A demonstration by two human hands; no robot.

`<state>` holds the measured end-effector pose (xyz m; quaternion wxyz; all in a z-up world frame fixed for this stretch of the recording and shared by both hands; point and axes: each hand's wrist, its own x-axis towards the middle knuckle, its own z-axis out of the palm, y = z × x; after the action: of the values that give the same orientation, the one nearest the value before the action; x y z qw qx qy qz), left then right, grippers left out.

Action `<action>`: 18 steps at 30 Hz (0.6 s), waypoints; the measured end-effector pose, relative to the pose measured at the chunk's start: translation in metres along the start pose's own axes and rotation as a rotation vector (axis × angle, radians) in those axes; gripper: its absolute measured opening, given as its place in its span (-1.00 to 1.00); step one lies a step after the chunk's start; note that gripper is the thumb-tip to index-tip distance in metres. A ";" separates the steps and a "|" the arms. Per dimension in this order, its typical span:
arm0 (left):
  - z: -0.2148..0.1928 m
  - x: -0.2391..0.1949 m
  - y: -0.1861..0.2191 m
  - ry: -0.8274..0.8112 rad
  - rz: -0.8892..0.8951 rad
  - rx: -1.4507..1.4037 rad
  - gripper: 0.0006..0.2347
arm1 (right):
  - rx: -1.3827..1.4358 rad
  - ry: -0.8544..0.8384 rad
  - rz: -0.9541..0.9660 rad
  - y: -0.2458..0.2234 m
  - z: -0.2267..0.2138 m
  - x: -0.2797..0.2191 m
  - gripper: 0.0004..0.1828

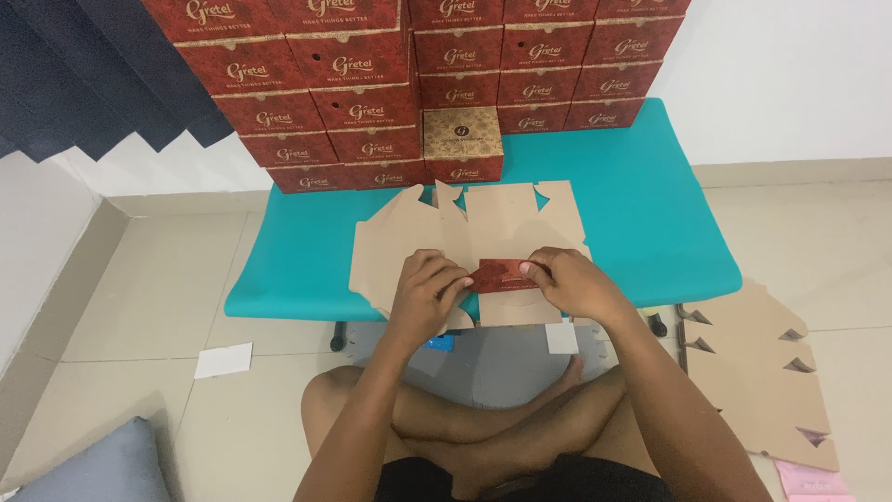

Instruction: Folding cardboard templates into small boxes and stacking them on a low table.

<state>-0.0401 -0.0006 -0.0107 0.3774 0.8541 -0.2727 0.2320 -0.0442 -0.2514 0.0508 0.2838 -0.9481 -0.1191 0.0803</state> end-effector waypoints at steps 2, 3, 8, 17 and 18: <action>-0.008 -0.001 0.002 -0.014 -0.017 -0.042 -0.95 | 0.012 0.003 0.006 -0.002 -0.003 -0.002 -0.62; -0.012 -0.001 0.003 -0.028 -0.033 -0.084 -0.96 | 0.025 0.008 0.013 -0.003 -0.005 -0.003 -0.61; -0.006 -0.001 0.003 -0.021 -0.029 -0.087 -0.95 | -0.006 -0.007 -0.002 -0.014 -0.009 -0.007 -0.61; 0.022 0.008 -0.002 0.034 0.123 0.081 -0.97 | -0.005 -0.020 -0.082 -0.015 -0.008 -0.010 -0.58; 0.024 0.009 -0.002 0.041 0.139 0.075 -0.98 | 0.001 -0.014 -0.098 -0.014 -0.008 -0.009 -0.55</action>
<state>-0.0277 -0.0205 -0.0206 0.3336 0.8417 -0.3147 0.2850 -0.0540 -0.2467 0.0657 0.2872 -0.9403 -0.1672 0.0728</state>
